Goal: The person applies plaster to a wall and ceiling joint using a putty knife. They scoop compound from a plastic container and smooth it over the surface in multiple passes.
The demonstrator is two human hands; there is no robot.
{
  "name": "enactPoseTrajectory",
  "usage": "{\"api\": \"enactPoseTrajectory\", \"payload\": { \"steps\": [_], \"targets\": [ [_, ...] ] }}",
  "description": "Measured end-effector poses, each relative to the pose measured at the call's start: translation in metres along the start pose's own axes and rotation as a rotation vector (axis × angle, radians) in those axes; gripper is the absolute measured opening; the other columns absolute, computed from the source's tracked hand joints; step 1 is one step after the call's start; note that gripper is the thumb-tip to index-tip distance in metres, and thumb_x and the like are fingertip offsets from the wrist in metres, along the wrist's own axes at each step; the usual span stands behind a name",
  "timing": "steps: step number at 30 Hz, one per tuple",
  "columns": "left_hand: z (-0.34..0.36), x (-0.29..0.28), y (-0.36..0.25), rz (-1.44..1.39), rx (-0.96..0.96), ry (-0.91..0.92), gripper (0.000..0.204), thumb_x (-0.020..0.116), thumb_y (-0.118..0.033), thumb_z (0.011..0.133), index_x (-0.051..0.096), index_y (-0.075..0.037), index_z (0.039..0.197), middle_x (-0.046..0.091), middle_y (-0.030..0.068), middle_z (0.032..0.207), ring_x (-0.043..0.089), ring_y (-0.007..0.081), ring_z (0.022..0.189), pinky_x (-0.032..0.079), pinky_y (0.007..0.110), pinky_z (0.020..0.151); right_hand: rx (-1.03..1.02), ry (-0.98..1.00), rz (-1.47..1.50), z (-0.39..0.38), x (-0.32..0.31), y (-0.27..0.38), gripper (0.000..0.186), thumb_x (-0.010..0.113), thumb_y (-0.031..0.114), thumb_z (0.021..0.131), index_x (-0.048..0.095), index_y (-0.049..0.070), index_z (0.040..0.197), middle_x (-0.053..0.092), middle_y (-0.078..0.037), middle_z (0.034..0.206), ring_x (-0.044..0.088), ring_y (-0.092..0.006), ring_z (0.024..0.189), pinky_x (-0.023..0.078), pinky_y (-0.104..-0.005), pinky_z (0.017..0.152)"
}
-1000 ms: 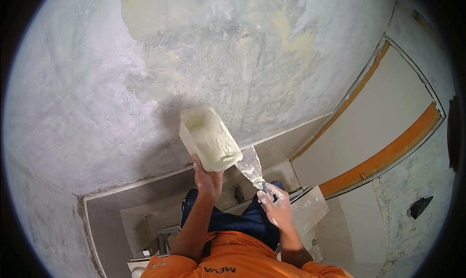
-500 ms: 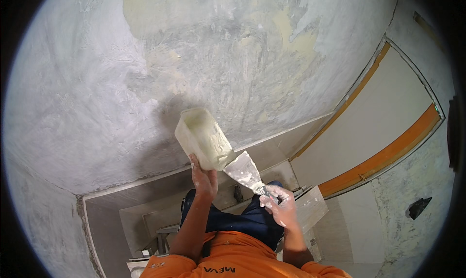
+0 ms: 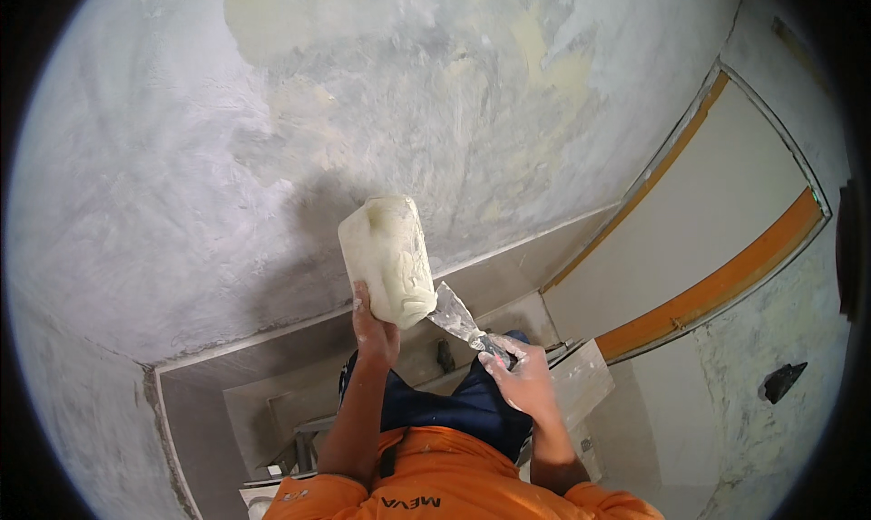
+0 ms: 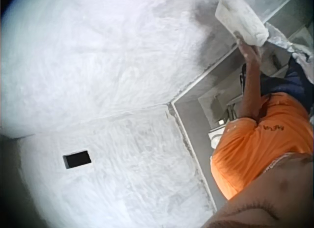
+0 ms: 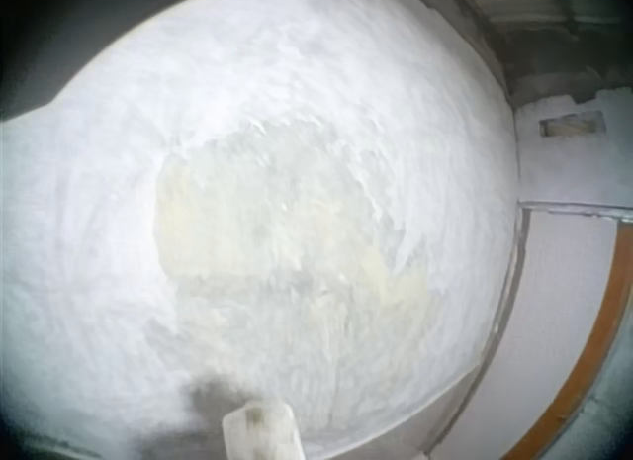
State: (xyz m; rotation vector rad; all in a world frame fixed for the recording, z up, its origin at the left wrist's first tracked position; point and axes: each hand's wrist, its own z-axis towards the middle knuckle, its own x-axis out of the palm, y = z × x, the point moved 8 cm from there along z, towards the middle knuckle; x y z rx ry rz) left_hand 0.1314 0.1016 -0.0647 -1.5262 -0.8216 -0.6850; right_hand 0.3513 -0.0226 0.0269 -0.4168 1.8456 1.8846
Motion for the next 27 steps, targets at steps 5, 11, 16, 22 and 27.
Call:
{"api": "enactPoseTrajectory", "payload": {
  "steps": [5,11,16,22,27],
  "targets": [
    [0.007,-0.012,0.008,0.068,0.014,-0.038,0.062,0.050,-0.049,0.103,0.039,-0.006,0.147,0.054,0.0102,0.140,0.056,0.0250,0.127,0.050,0.041,0.103,-0.092,-0.048,-0.183,-0.005,0.008,0.020,0.024,0.070,0.015,0.087,0.070,0.000,0.105,0.071,-0.021,0.087,0.069,-0.0375,0.078,0.053,-0.0406,0.071],
    [0.003,-0.009,0.014,0.270,0.064,-0.093,0.056,0.056,-0.038,0.104,0.042,-0.001,0.144,0.055,0.0077,0.128,0.055,0.0171,0.115,0.046,0.033,0.097,-0.126,0.002,-0.462,-0.006,0.014,0.055,0.017,0.069,0.017,0.085,0.067,0.002,0.094,0.066,-0.021,0.077,0.063,-0.0441,0.075,0.052,-0.0465,0.066],
    [0.010,-0.012,0.014,0.301,0.113,-0.032,0.054,0.057,-0.036,0.103,0.043,-0.003,0.144,0.055,0.0082,0.129,0.054,0.0159,0.115,0.048,0.032,0.095,-0.180,0.184,-0.620,0.003,0.011,0.084,0.017,0.066,0.018,0.088,0.067,0.002,0.095,0.067,-0.022,0.075,0.067,-0.0426,0.075,0.053,-0.0509,0.068],
    [0.012,-0.016,0.006,0.264,0.078,-0.128,0.053,0.057,-0.034,0.104,0.043,-0.005,0.146,0.055,0.0087,0.132,0.055,0.0168,0.117,0.049,0.034,0.096,-0.081,0.299,-0.470,0.027,-0.010,0.073,0.019,0.070,0.021,0.086,0.072,0.004,0.095,0.061,-0.019,0.066,0.058,-0.0403,0.065,0.051,-0.0429,0.066],
    [0.012,-0.027,-0.015,0.217,0.112,-0.255,0.055,0.059,-0.037,0.102,0.042,-0.008,0.146,0.055,0.0090,0.131,0.055,0.0184,0.118,0.051,0.036,0.095,0.080,0.398,0.174,0.043,-0.002,0.035,0.021,0.069,0.017,0.090,0.070,-0.005,0.089,0.070,-0.008,0.077,0.061,-0.0198,0.064,0.048,-0.0321,0.063]
  ]
}}
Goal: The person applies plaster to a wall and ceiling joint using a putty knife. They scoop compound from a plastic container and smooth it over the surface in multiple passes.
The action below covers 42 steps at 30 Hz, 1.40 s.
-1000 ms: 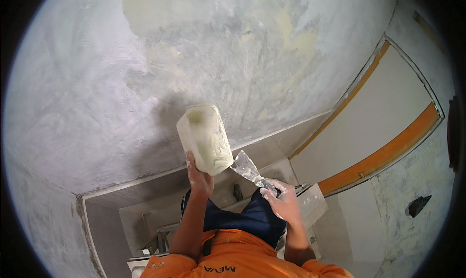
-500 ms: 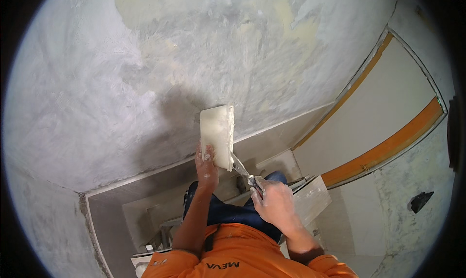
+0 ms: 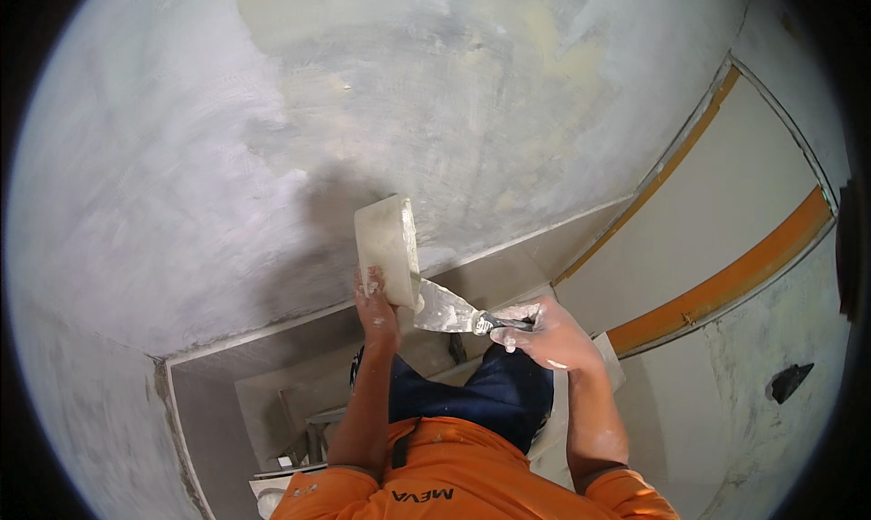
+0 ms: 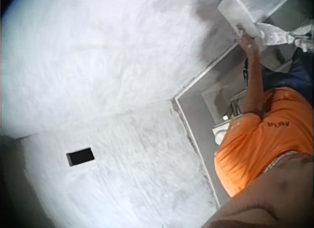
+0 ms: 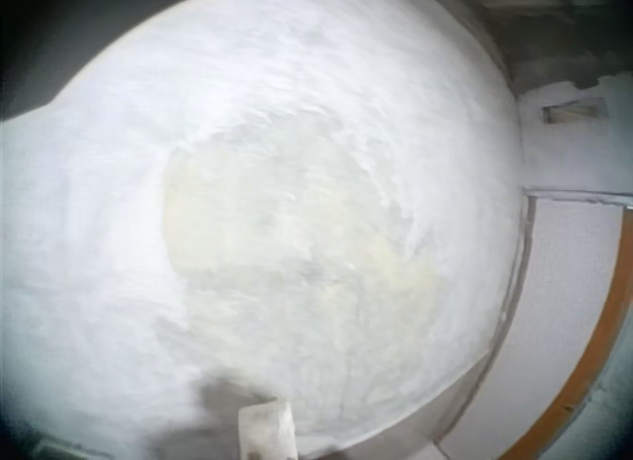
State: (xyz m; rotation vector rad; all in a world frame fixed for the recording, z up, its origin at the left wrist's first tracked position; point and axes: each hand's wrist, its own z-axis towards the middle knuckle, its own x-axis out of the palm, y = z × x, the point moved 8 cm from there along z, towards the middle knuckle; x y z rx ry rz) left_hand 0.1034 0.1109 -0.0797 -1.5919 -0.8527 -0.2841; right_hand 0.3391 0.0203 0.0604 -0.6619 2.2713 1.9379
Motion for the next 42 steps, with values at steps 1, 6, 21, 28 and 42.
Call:
{"api": "enactPoseTrajectory", "payload": {
  "steps": [1,6,21,28,42],
  "targets": [
    [0.004,-0.007,-0.012,0.182,0.186,0.052,0.056,0.059,-0.037,0.102,0.041,-0.008,0.147,0.055,0.0091,0.131,0.055,0.0191,0.118,0.051,0.036,0.095,0.036,0.026,0.063,0.002,0.006,0.006,0.017,0.069,0.014,0.091,0.071,-0.003,0.090,0.067,-0.002,0.076,0.057,-0.0092,0.064,0.044,-0.0270,0.058],
    [0.002,-0.012,-0.020,0.097,0.023,0.019,0.062,0.056,-0.044,0.102,0.038,-0.009,0.150,0.053,0.0121,0.140,0.057,0.0266,0.123,0.052,0.040,0.098,-0.039,0.107,0.838,0.028,0.022,-0.026,0.021,0.070,0.012,0.089,0.066,0.002,0.107,0.063,-0.008,0.078,0.051,-0.0100,0.056,0.038,-0.0243,0.048],
    [-0.008,-0.093,-0.129,-0.288,0.188,-0.138,0.066,0.047,-0.058,0.100,0.038,-0.019,0.153,0.049,0.0042,0.147,0.051,0.0279,0.132,0.046,0.047,0.104,-0.301,-0.080,0.582,0.145,0.119,-0.041,0.031,0.060,0.029,0.103,0.066,0.000,0.113,0.062,0.002,0.090,0.051,-0.0051,0.077,0.041,-0.0224,0.069],
    [-0.008,-0.106,-0.124,-0.267,0.213,-0.175,0.068,0.050,-0.060,0.098,0.039,-0.019,0.151,0.049,0.0024,0.146,0.052,0.0274,0.130,0.048,0.045,0.099,-0.247,-0.230,0.503,0.233,0.138,-0.039,0.021,0.075,0.018,0.091,0.072,-0.002,0.098,0.064,0.003,0.083,0.052,-0.0045,0.072,0.040,-0.0234,0.062],
    [0.002,-0.127,-0.113,-0.327,0.218,-0.225,0.064,0.048,-0.061,0.098,0.046,-0.017,0.144,0.056,0.0026,0.135,0.060,0.0272,0.118,0.057,0.046,0.076,0.051,-0.347,0.476,0.180,0.155,-0.190,0.024,0.073,0.027,0.094,0.070,0.006,0.082,0.062,0.002,0.073,0.051,-0.0062,0.068,0.038,-0.0255,0.061]
  ]
}}
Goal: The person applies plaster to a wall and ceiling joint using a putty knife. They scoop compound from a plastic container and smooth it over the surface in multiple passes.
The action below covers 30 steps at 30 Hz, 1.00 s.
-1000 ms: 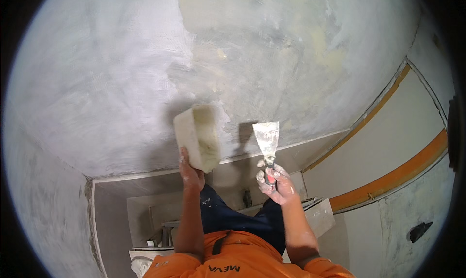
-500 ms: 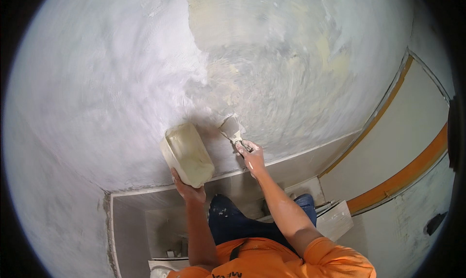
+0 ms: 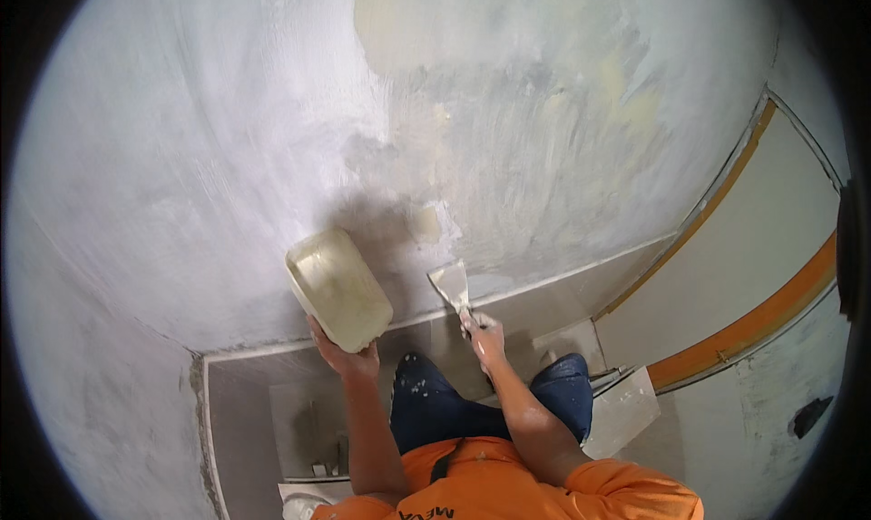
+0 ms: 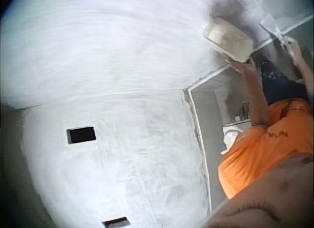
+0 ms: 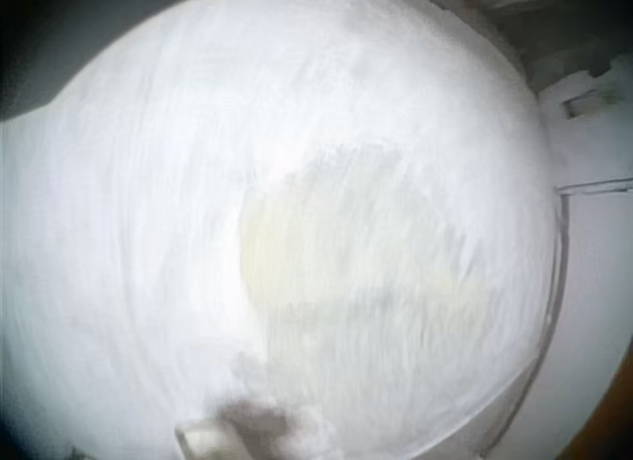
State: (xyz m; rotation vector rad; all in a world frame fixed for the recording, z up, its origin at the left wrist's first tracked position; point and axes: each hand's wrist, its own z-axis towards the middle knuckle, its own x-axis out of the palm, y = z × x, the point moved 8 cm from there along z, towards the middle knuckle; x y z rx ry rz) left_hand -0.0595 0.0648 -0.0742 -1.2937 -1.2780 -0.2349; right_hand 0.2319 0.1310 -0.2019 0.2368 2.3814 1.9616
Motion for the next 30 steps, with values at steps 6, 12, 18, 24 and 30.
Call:
{"api": "enactPoseTrajectory", "payload": {
  "steps": [6,12,18,24,30],
  "targets": [
    [0.000,-0.009,-0.006,-0.033,-0.010,0.099,0.061,0.047,-0.061,0.098,0.047,-0.020,0.143,0.055,0.0022,0.136,0.059,0.0276,0.120,0.057,0.047,0.082,-0.219,0.163,0.128,-0.021,0.078,0.179,0.023,0.071,0.025,0.096,0.069,0.004,0.089,0.061,0.003,0.074,0.051,-0.0061,0.068,0.041,-0.0240,0.062],
    [-0.010,-0.005,0.006,-0.078,-0.099,0.047,0.058,0.048,-0.058,0.098,0.049,-0.020,0.141,0.055,0.0019,0.137,0.060,0.0274,0.119,0.058,0.048,0.085,-0.142,0.081,0.103,0.031,0.099,0.120,0.024,0.073,0.024,0.093,0.069,0.003,0.082,0.059,0.003,0.067,0.050,-0.0067,0.058,0.040,-0.0251,0.055],
    [-0.008,0.007,0.005,-0.146,-0.107,0.095,0.050,0.049,-0.051,0.099,0.053,-0.018,0.136,0.062,0.0015,0.126,0.068,0.0248,0.105,0.063,0.044,0.076,0.009,-0.117,-0.335,0.015,0.030,-0.037,0.031,0.074,0.029,0.092,0.070,0.006,0.072,0.058,0.004,0.064,0.050,-0.0075,0.060,0.038,-0.0295,0.055],
    [0.001,-0.003,0.008,-0.178,-0.098,0.153,0.051,0.047,-0.051,0.100,0.051,-0.018,0.138,0.060,0.0017,0.128,0.066,0.0260,0.111,0.062,0.046,0.079,0.056,-0.026,0.132,-0.036,0.059,-0.005,0.019,0.075,0.022,0.093,0.072,0.005,0.084,0.056,0.006,0.070,0.046,-0.0049,0.063,0.035,-0.0245,0.057],
    [-0.005,-0.002,0.003,-0.015,-0.077,0.069,0.056,0.047,-0.055,0.099,0.046,-0.020,0.144,0.057,0.0012,0.134,0.062,0.0263,0.117,0.061,0.046,0.081,-0.184,0.056,0.174,-0.016,0.096,0.167,0.025,0.071,0.027,0.095,0.068,0.005,0.084,0.056,0.006,0.069,0.046,-0.0049,0.063,0.037,-0.0244,0.056]
  ]
}}
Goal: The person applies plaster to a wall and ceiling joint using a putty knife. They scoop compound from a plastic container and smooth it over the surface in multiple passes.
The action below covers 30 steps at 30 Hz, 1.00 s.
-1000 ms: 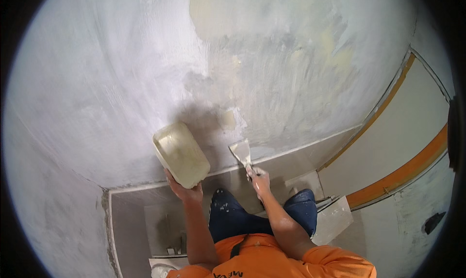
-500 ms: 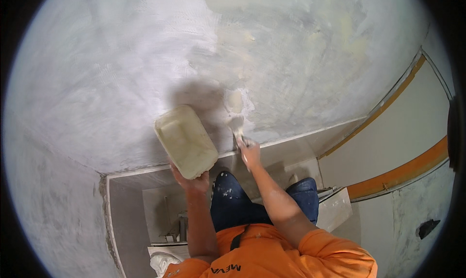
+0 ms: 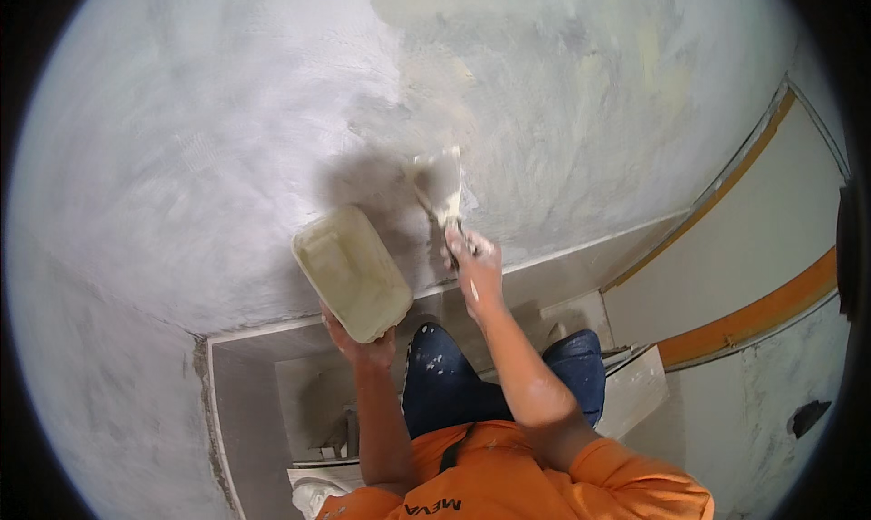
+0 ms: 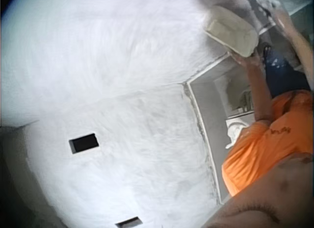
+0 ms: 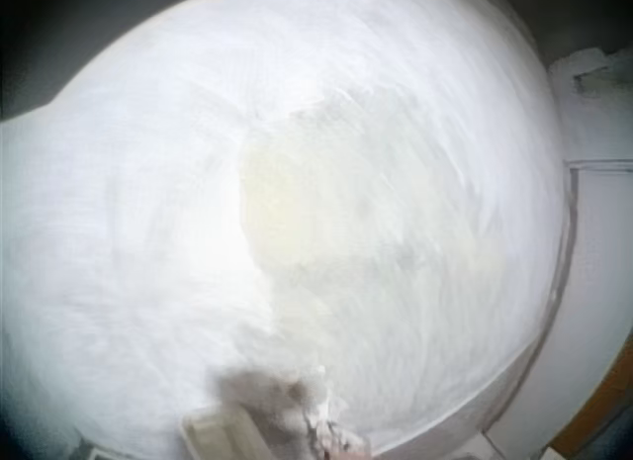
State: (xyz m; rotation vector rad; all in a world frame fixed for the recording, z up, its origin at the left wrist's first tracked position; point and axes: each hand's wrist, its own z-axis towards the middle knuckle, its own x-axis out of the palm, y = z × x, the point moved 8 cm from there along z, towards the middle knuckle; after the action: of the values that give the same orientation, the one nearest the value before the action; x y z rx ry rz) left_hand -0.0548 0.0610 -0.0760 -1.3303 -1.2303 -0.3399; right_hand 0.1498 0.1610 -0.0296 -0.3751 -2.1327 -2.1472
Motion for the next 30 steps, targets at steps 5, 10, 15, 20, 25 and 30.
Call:
{"api": "enactPoseTrajectory", "payload": {
  "steps": [5,10,15,20,25,30],
  "targets": [
    [0.002,-0.009,-0.007,0.022,0.022,-0.024,0.058,0.046,-0.055,0.101,0.045,-0.019,0.145,0.056,0.0020,0.136,0.061,0.0256,0.118,0.061,0.042,0.082,0.061,-0.039,-0.079,0.023,-0.015,-0.047,0.033,0.072,0.032,0.094,0.065,0.005,0.076,0.056,0.003,0.065,0.046,-0.0076,0.059,0.038,-0.0281,0.055],
    [-0.003,0.018,-0.005,-0.039,0.021,0.019,0.059,0.046,-0.055,0.101,0.045,-0.017,0.146,0.056,0.0024,0.137,0.062,0.0256,0.117,0.061,0.041,0.080,0.268,-0.248,-0.352,-0.028,-0.120,-0.181,0.042,0.074,0.035,0.091,0.061,0.005,0.065,0.053,0.001,0.058,0.045,-0.0099,0.058,0.037,-0.0320,0.055],
    [-0.002,0.012,-0.004,-0.036,0.019,0.061,0.063,0.048,-0.057,0.099,0.043,-0.016,0.147,0.055,0.0032,0.138,0.063,0.0267,0.115,0.062,0.043,0.080,0.246,-0.287,-0.323,-0.054,-0.123,-0.149,0.043,0.072,0.036,0.094,0.059,0.006,0.066,0.048,0.004,0.061,0.042,-0.0066,0.060,0.034,-0.0284,0.055],
    [0.000,0.003,-0.008,0.042,0.022,0.067,0.066,0.048,-0.062,0.098,0.043,-0.018,0.148,0.053,0.0040,0.140,0.059,0.0287,0.120,0.059,0.046,0.081,-0.044,-0.125,-0.132,-0.015,-0.051,-0.019,0.040,0.069,0.036,0.097,0.060,0.006,0.073,0.045,0.007,0.066,0.039,-0.0046,0.063,0.031,-0.0243,0.055],
    [-0.007,0.027,0.003,0.059,-0.020,0.061,0.068,0.046,-0.064,0.097,0.041,-0.022,0.149,0.049,0.0030,0.144,0.052,0.0290,0.128,0.054,0.049,0.088,-0.041,-0.298,-0.367,0.037,-0.092,-0.082,0.051,0.069,0.047,0.093,0.067,-0.002,0.082,0.063,-0.006,0.072,0.050,-0.0188,0.062,0.043,-0.0366,0.061],
    [-0.005,0.014,-0.015,0.046,0.042,0.006,0.069,0.046,-0.067,0.096,0.041,-0.023,0.150,0.049,0.0021,0.144,0.053,0.0291,0.127,0.054,0.048,0.086,0.252,-0.286,-0.734,-0.033,-0.133,-0.163,0.057,0.072,0.052,0.089,0.070,-0.003,0.077,0.068,-0.016,0.069,0.056,-0.0260,0.062,0.048,-0.0426,0.068]
  ]
}}
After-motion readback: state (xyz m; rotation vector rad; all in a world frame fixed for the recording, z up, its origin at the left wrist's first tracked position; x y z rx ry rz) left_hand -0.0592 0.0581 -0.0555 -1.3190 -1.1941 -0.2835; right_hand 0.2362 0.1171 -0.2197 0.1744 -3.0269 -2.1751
